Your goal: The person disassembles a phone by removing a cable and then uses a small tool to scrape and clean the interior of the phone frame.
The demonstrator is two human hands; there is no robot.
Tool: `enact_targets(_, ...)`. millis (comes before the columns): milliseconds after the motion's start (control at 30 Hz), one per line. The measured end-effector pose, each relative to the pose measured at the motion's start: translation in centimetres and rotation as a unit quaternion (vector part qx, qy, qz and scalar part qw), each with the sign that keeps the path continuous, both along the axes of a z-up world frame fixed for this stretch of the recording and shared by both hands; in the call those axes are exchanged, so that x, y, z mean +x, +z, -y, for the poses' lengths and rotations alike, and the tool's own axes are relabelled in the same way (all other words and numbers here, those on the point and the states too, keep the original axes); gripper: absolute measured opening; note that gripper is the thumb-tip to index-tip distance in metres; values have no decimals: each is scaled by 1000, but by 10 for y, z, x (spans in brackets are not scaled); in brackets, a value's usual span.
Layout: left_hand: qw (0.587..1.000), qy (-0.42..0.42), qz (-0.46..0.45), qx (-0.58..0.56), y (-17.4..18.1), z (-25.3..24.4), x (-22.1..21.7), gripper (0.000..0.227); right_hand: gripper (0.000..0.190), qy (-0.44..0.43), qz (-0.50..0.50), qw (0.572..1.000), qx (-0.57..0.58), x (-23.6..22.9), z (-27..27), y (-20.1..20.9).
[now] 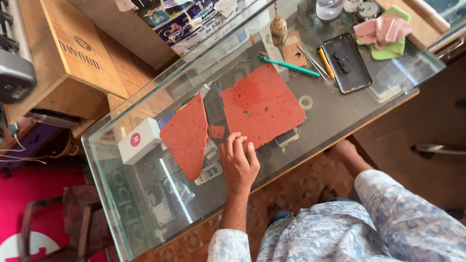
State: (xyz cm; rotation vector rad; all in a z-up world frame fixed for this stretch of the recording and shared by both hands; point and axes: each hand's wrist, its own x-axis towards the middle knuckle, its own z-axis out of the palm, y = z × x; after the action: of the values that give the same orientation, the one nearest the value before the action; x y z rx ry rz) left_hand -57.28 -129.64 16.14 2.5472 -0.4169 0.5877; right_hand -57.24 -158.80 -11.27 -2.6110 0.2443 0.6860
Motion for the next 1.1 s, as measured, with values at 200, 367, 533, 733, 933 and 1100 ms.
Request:
enact_targets(200,1000,5,-2,0,1,2,3,21,23,-317,304,885,153,-18,-1,-3)
enact_targets(367,1000,-7,-16,-15,2,3,3,23,15,-396,294,822,284,-14,-6,-7)
enact_targets(533,1000,-4,-17,-5,-1,2,3,23,12,-486,52,440,753,-4,0,-7)
enact_targets(733,1000,3,-17,6,0,3,5,22,23,-344,297,783,425,-23,0,-3)
enact_targets(933,1000,7,-17,23,-3,5,6,24,27,-324,148,892,278,-3,8,-3)
enact_targets(1100,1000,5,-14,20,-1,6,4,24,55,-84,-38,996,15,-21,5,-5)
